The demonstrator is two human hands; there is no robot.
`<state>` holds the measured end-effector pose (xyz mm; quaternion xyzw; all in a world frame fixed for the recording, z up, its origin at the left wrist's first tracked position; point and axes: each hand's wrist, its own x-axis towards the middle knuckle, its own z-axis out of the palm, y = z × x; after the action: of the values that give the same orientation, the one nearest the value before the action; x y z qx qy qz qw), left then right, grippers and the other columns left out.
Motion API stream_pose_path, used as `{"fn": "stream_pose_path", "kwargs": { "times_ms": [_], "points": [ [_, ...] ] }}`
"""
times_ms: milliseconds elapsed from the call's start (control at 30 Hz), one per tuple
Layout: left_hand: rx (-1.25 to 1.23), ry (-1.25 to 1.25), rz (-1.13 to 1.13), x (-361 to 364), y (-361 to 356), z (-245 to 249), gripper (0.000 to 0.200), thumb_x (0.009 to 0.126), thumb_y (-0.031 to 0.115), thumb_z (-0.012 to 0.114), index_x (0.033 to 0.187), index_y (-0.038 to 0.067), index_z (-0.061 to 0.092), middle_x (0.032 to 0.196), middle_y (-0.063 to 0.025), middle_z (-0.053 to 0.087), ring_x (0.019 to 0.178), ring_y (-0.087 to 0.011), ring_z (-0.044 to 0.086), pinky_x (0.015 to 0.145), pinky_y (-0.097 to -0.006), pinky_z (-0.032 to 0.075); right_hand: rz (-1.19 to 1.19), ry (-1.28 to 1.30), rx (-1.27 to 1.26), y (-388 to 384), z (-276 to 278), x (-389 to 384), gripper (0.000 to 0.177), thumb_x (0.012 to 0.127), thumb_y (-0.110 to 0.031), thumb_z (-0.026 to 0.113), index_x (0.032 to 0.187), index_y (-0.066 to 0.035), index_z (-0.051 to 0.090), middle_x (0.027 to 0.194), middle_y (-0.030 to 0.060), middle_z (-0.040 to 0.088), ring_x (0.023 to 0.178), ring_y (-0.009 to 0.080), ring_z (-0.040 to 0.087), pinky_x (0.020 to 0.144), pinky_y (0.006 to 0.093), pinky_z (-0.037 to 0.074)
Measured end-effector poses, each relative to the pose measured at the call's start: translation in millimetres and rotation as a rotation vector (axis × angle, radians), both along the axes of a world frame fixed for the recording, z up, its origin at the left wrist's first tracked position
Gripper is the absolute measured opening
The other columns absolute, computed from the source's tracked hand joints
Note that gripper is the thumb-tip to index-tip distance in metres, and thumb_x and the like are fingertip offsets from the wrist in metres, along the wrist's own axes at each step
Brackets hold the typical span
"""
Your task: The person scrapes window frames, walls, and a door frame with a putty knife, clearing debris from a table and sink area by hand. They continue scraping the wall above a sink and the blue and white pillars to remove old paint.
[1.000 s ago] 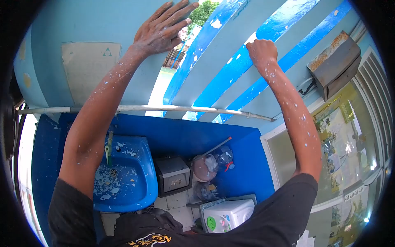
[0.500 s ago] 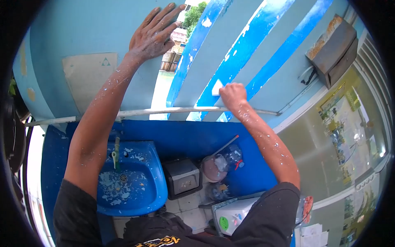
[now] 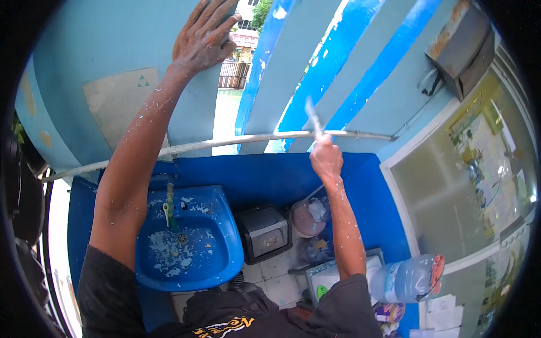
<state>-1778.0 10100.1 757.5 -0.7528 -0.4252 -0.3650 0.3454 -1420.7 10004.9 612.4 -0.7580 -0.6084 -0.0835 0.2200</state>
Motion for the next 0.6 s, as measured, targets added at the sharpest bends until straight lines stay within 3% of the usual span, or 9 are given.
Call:
{"fn": "stream_pose_path", "kwargs": {
  "times_ms": [33,100,200,267,367,467,600],
  "points": [
    [0.009,0.0,0.013,2.7,0.2,0.0,0.047,0.088,0.024,0.067,0.132,0.008,0.063,0.171,-0.0097,0.023,0.159,-0.0255,0.016,0.132,-0.0439,0.01,0.058,-0.063,0.016,-3.2,-6.6,-0.1,0.04,0.104,-0.027,0.043,0.123,0.004,0.059,0.105,0.0354,0.068,0.102,0.0534,0.065,0.09,0.0631,0.049],
    [0.036,0.001,0.042,2.8,4.8,-1.0,0.049,0.086,0.025,0.069,0.132,0.008,0.064,0.171,-0.0091,0.023,0.158,-0.0255,0.017,0.132,-0.0443,0.011,-0.036,0.047,0.038,-0.4,-7.6,-4.3,0.04,0.104,-0.029,0.043,0.122,0.004,0.059,0.101,0.0355,0.069,0.097,0.053,0.067,0.087,0.0632,0.051],
    [0.2,-0.05,-0.065,2.1,17.8,-6.1,0.048,0.083,0.025,0.071,0.127,0.008,0.068,0.169,-0.0085,0.027,0.158,-0.0256,0.02,0.131,-0.0444,0.013,-0.041,-0.101,0.053,7.3,-23.0,-13.9,0.033,0.104,-0.027,0.046,0.105,0.004,0.057,0.086,0.0337,0.07,0.088,0.0522,0.07,0.079,0.0621,0.055],
    [0.199,-0.071,-0.154,2.7,15.3,-8.2,0.047,0.081,0.023,0.073,0.125,0.007,0.07,0.168,-0.0098,0.031,0.157,-0.0266,0.023,0.131,-0.0452,0.015,-0.085,-0.015,0.109,0.6,-25.7,-22.7,0.032,0.104,-0.027,0.046,0.102,0.003,0.056,0.085,0.033,0.071,0.087,0.0507,0.071,0.077,0.0613,0.056],
    [0.184,-0.023,-0.023,3.0,18.0,-7.6,0.048,0.08,0.023,0.075,0.125,0.007,0.07,0.167,-0.0105,0.032,0.156,-0.0273,0.025,0.13,-0.0463,0.017,-0.138,-0.006,0.137,-4.5,-25.8,-37.4,0.03,0.104,-0.026,0.047,0.102,0.003,0.057,0.085,0.0321,0.071,0.086,0.048,0.072,0.075,0.0591,0.058],
    [0.198,-0.023,-0.052,4.5,23.4,-15.9,0.044,0.085,0.027,0.073,0.124,0.009,0.071,0.169,-0.01,0.027,0.158,-0.0262,0.019,0.131,-0.0458,0.011,-0.128,0.029,0.095,-2.0,-48.2,-34.4,0.028,0.102,-0.023,0.051,0.104,0.004,0.058,0.087,0.0322,0.072,0.088,0.0476,0.072,0.076,0.0581,0.058],
    [0.133,-0.04,0.053,6.8,19.5,-7.4,0.043,0.092,0.036,0.066,0.127,0.01,0.07,0.17,-0.0085,0.024,0.159,-0.0243,0.016,0.132,-0.0435,0.007,-0.134,0.001,0.093,-1.8,-29.0,-44.0,0.026,0.099,-0.02,0.054,0.101,0.004,0.063,0.092,0.0314,0.073,0.09,0.0456,0.073,0.077,0.0562,0.059]
  ]
}}
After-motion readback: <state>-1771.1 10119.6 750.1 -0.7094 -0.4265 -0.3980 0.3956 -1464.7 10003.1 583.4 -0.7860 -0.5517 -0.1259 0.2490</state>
